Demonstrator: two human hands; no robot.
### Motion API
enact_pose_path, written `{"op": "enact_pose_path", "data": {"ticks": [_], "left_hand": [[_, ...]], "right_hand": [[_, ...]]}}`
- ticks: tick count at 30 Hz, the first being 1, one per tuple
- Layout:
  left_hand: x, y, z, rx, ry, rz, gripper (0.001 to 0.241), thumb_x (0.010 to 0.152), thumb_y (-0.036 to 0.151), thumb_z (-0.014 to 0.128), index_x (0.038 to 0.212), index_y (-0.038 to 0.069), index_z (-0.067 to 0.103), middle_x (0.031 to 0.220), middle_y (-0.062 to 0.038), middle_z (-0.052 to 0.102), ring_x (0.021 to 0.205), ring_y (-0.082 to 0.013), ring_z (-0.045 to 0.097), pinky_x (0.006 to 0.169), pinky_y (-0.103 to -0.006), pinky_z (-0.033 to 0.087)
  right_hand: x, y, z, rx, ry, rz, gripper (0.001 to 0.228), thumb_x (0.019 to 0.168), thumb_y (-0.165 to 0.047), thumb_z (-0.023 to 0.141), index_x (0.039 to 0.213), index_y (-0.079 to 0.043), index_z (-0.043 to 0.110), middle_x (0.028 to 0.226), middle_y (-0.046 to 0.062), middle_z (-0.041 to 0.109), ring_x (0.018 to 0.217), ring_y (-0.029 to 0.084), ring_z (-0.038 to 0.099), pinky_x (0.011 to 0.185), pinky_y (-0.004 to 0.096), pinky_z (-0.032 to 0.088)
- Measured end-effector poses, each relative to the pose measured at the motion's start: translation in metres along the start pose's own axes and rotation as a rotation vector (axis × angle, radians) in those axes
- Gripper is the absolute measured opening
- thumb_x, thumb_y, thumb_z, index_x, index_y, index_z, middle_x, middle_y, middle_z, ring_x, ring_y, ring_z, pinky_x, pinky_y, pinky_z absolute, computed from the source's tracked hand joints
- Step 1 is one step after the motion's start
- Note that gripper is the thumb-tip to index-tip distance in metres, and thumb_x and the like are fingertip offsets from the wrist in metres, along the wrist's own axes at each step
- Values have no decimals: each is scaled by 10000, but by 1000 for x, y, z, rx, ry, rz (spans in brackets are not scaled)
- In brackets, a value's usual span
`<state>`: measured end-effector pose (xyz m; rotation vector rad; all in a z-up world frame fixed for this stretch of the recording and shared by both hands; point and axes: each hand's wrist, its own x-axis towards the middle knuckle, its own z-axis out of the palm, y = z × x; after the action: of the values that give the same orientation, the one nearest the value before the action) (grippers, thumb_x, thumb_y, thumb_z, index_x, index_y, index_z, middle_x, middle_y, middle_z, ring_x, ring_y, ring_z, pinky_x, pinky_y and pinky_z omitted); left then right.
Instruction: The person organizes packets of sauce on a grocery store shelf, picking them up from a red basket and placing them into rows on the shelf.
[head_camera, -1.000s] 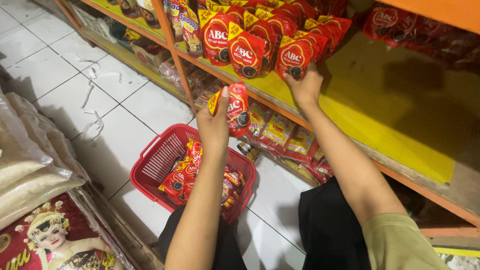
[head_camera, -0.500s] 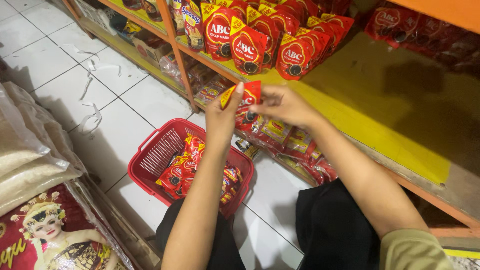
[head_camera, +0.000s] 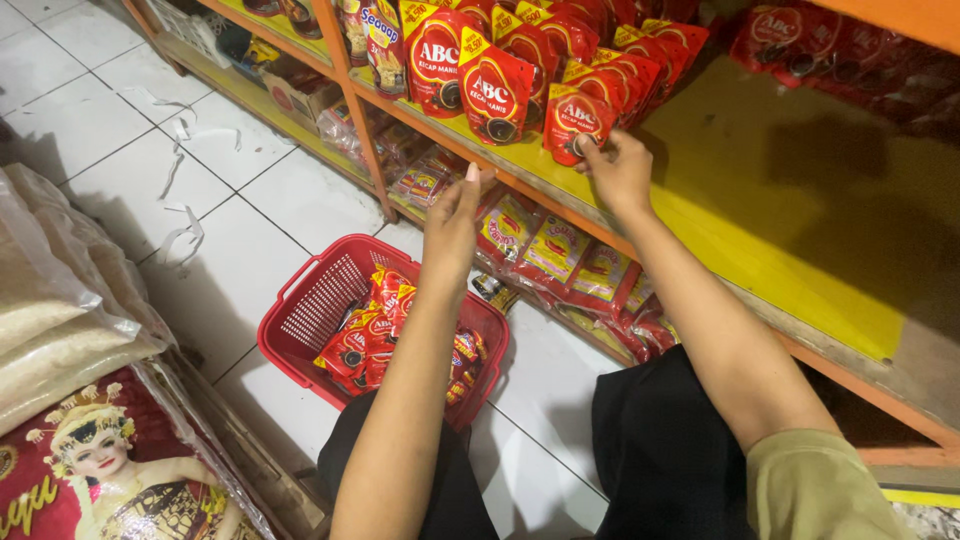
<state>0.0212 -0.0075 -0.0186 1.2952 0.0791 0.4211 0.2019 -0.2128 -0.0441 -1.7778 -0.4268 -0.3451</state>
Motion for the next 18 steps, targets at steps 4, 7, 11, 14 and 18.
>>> {"op": "enact_pose_path", "data": {"ticks": [4, 7, 11, 14, 18], "left_hand": [[4, -4, -3, 44, -2, 45, 525, 1045, 446, 510, 1221, -1, 721, 1240, -127, 739, 1191, -187, 653, 1072, -308, 448], [1, -1, -5, 23, -20, 98, 521, 1056, 438, 517, 1220, -14, 719, 1219, -125, 744, 1168, -185, 661, 1061, -312, 460], [-20, 12, -24, 239, 27, 50, 501, 1078, 412, 517, 1234, 2, 760, 1093, -115, 765, 859, -169, 564, 813, -342, 456], [-32, 10, -58, 261, -13, 123, 500, 1077, 411, 508, 1166, -17, 751, 1024, -89, 779, 957, -141, 685, 903, -291, 543], [-49, 2, -122, 264, 52, 68, 474, 1058, 398, 525, 1120, -22, 736, 1017, -93, 786, 944, -144, 734, 870, -299, 587]], "right_hand": [[-3, 9, 3, -130, 19, -7, 226, 937, -178, 805, 1053, -8, 711, 772, 55, 761, 662, 132, 754, 608, 255, 584], [-9, 8, 3, -222, 86, 136, 478, 841, -182, 863, 1196, -33, 580, 822, 111, 747, 699, 142, 736, 651, 261, 556], [-18, -19, 8, -264, 399, -509, 607, 881, -31, 937, 1246, -41, 452, 1190, 117, 438, 967, 182, 494, 821, 316, 509], [-45, -57, 26, 87, 119, -324, 491, 1021, -6, 859, 1282, -48, 445, 1166, 83, 435, 829, 139, 423, 719, 288, 430], [-99, -91, 96, -32, -222, -450, 414, 1039, -8, 794, 1301, -39, 475, 1144, 86, 528, 886, 163, 506, 803, 310, 473]]}}
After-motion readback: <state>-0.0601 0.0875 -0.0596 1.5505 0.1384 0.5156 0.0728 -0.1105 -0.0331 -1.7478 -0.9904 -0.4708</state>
